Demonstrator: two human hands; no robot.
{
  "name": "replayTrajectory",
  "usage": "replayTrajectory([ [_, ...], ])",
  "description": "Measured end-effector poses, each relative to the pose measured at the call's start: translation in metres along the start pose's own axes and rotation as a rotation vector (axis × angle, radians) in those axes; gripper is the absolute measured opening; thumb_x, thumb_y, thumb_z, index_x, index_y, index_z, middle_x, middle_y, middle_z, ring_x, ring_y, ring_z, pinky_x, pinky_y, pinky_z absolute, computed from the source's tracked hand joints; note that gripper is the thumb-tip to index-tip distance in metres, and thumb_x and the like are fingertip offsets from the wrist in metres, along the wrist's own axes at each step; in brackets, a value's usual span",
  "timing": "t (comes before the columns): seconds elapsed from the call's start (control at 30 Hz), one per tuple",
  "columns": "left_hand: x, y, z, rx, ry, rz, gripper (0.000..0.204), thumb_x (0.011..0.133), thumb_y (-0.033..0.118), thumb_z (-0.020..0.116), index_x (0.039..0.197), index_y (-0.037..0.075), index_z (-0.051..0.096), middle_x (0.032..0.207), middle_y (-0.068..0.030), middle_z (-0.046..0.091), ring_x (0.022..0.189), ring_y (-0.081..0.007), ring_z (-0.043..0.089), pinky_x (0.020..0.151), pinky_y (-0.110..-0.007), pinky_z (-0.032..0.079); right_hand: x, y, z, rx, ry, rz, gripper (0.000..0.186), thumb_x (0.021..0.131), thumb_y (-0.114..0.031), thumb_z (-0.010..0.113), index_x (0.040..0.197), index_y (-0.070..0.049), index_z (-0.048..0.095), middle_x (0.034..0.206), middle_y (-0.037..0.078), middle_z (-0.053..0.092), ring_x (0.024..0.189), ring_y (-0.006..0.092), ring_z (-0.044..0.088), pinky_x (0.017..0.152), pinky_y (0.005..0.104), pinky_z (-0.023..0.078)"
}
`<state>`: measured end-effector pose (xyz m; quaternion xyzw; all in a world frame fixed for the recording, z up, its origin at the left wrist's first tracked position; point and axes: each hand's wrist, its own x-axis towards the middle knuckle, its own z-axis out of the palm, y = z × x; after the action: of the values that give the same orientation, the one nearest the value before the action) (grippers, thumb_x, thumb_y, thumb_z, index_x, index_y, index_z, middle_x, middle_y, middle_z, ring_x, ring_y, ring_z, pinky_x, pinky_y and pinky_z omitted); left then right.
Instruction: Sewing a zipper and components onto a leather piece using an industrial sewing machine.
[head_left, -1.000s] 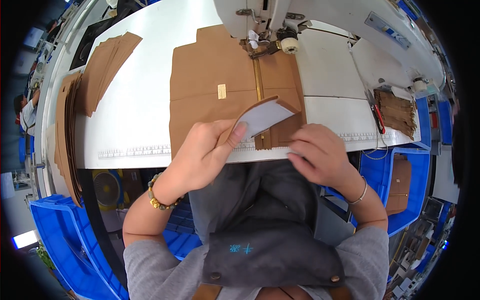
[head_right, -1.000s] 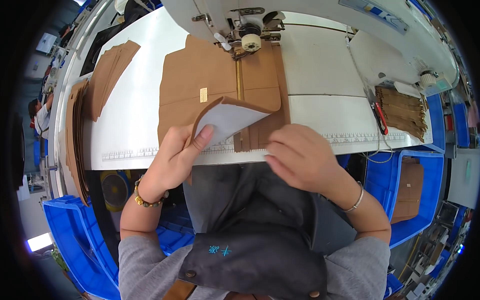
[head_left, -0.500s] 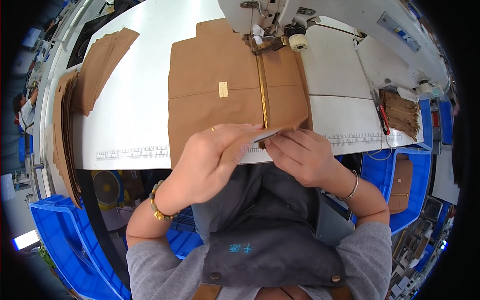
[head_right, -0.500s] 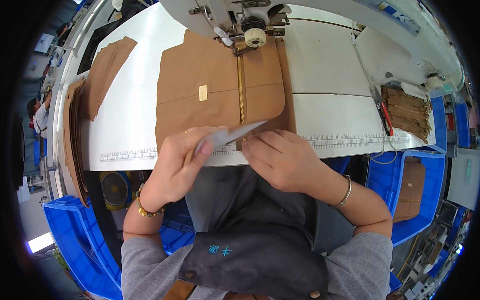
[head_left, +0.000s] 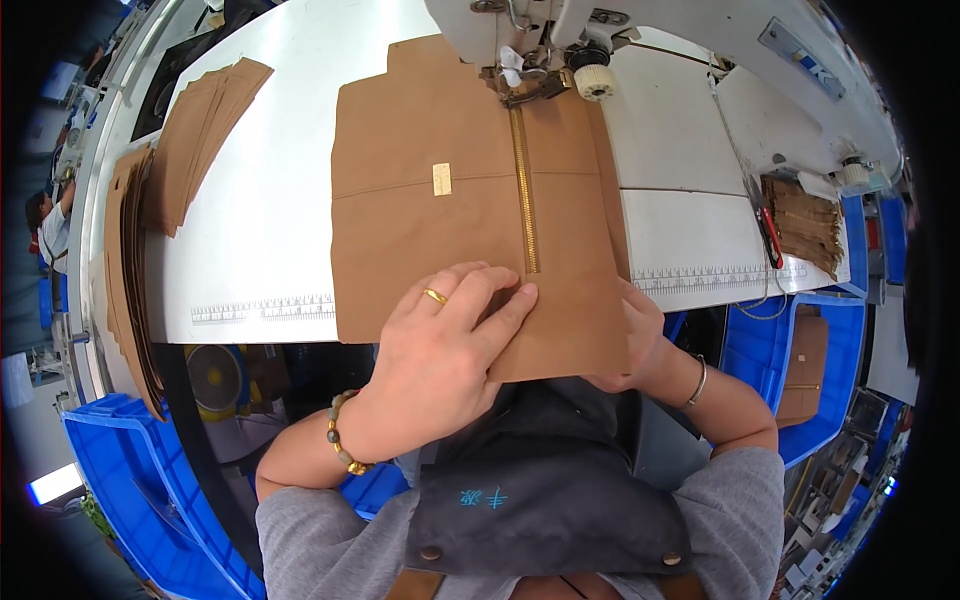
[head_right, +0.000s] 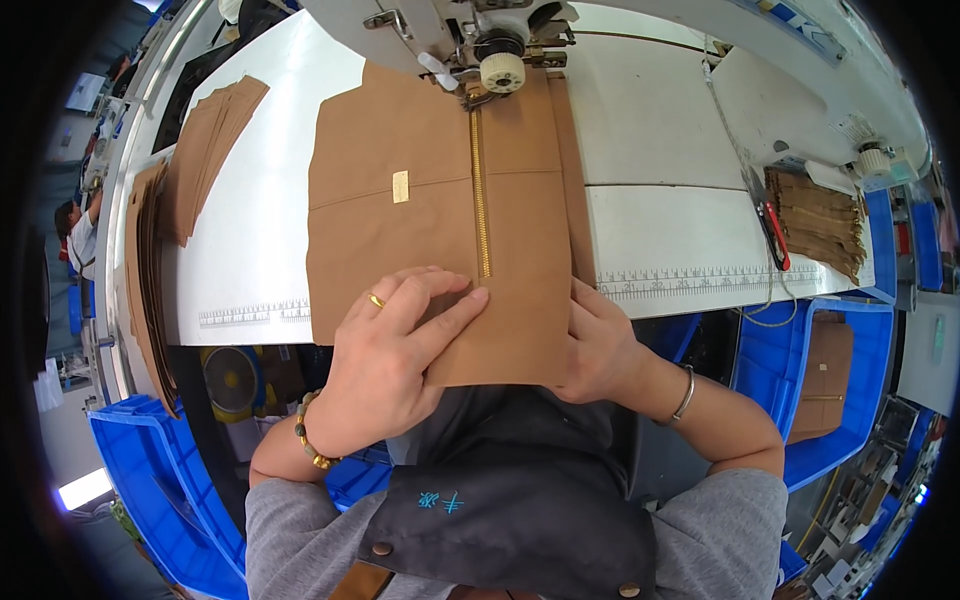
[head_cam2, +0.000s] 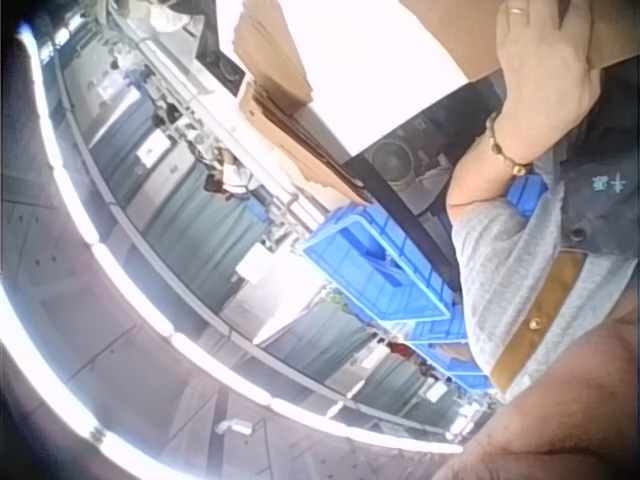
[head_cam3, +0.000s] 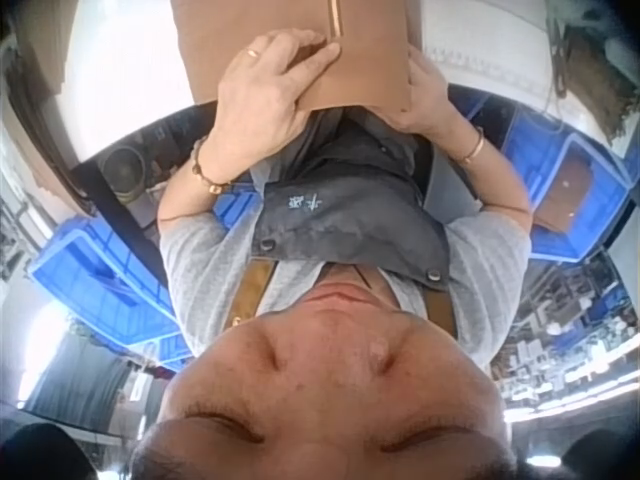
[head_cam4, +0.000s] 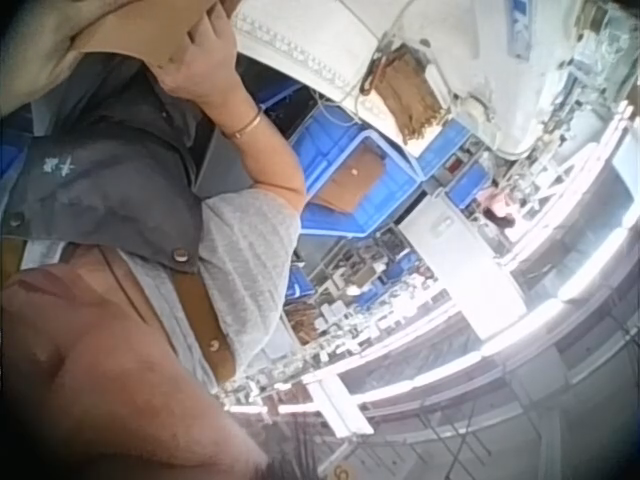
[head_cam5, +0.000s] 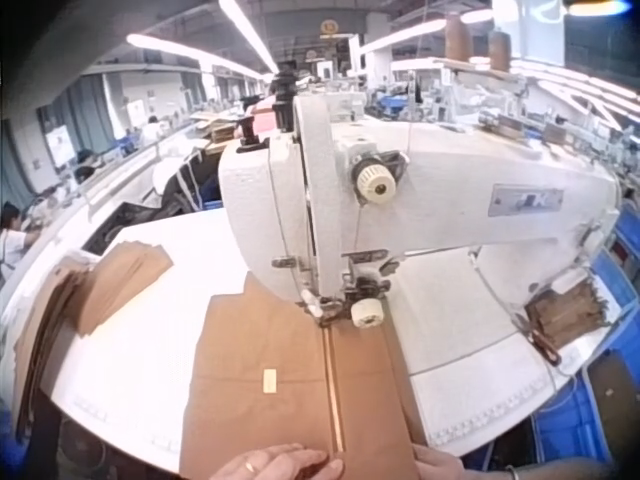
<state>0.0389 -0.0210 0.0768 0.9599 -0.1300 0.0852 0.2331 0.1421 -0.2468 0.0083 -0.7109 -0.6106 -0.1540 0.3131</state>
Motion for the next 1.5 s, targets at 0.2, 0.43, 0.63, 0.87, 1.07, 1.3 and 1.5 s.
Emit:
replayTrajectory([
  [0.2,0.002,0.0,0.002,-0.01,0.02,0.004,0.043,0.08,0.011,0.074,0.122,0.004,0.077,0.121,-0.0112,0.067,0.11,-0.0311,0.065,0.092,-0.041,0.054,0.0,0.0,0.002,-0.041,0.015,-0.031,0.043,0.066,-0.019,0.078,0.107,-0.004,0.077,0.116,0.014,0.07,0.111,0.0369,0.072,0.098,0.0498,0.061],
  [0.43,0.002,0.0,-0.002,0.039,-0.028,0.027,0.049,0.08,0.026,0.079,0.124,0.005,0.076,0.128,-0.0111,0.065,0.117,-0.0311,0.064,0.097,-0.045,0.051,-0.01,-0.001,0.0,-0.034,0.024,-0.01,0.043,0.065,-0.021,0.078,0.104,-0.003,0.077,0.111,0.014,0.071,0.108,0.0363,0.073,0.098,0.0506,0.06],
  [0.63,-0.002,0.004,-0.008,0.083,-0.116,0.013,0.079,0.077,0.058,0.082,0.135,0.007,0.07,0.143,-0.0135,0.061,0.134,-0.0337,0.058,0.108,-0.055,0.046,-0.008,0.002,-0.052,-0.002,0.023,0.114,0.021,0.08,-0.017,0.081,0.093,-0.002,0.072,0.094,0.011,0.07,0.092,0.0329,0.072,0.091,0.0499,0.061],
  [0.87,-0.005,-0.001,0.005,0.22,-0.073,0.077,0.047,0.089,0.032,0.076,0.13,0.009,0.073,0.141,-0.0086,0.065,0.13,-0.0287,0.062,0.113,-0.056,0.044,0.032,-0.003,-0.028,0.087,-0.019,0.23,0.02,0.083,-0.01,0.078,0.098,0.001,0.071,0.104,0.012,0.07,0.096,0.031,0.069,0.085,0.0461,0.06],
  [1.07,0.01,-0.028,0.004,0.134,-0.004,0.188,0.041,0.086,0.022,0.075,0.124,0.007,0.075,0.133,-0.0052,0.07,0.123,-0.024,0.066,0.108,-0.049,0.051,0.037,-0.007,-0.013,-0.028,-0.031,0.058,0.028,0.08,-0.008,0.077,0.103,0.006,0.072,0.108,0.015,0.07,0.103,0.0319,0.067,0.089,0.0444,0.06],
  [1.3,0.049,-0.039,-0.006,0.213,-0.029,0.039,0.078,0.074,0.045,0.083,0.138,0.004,0.064,0.146,-0.01,0.061,0.134,-0.0304,0.057,0.113,-0.052,0.045,0.036,-0.008,-0.015,-0.062,-0.094,0.022,0.029,0.08,-0.01,0.077,0.103,0.008,0.072,0.108,0.016,0.07,0.102,0.0321,0.068,0.088,0.043,0.06],
  [1.5,0.058,-0.041,-0.007,0.207,-0.11,0.038,0.087,0.069,0.053,0.084,0.138,0.004,0.065,0.145,-0.0073,0.062,0.136,-0.0302,0.056,0.116,-0.053,0.042,0.056,0.022,-0.038,0.043,-0.311,0.215,0.053,0.077,-0.03,0.084,0.118,0.001,0.071,0.126,0.013,0.065,0.115,0.0311,0.064,0.103,0.0457,0.053],
])
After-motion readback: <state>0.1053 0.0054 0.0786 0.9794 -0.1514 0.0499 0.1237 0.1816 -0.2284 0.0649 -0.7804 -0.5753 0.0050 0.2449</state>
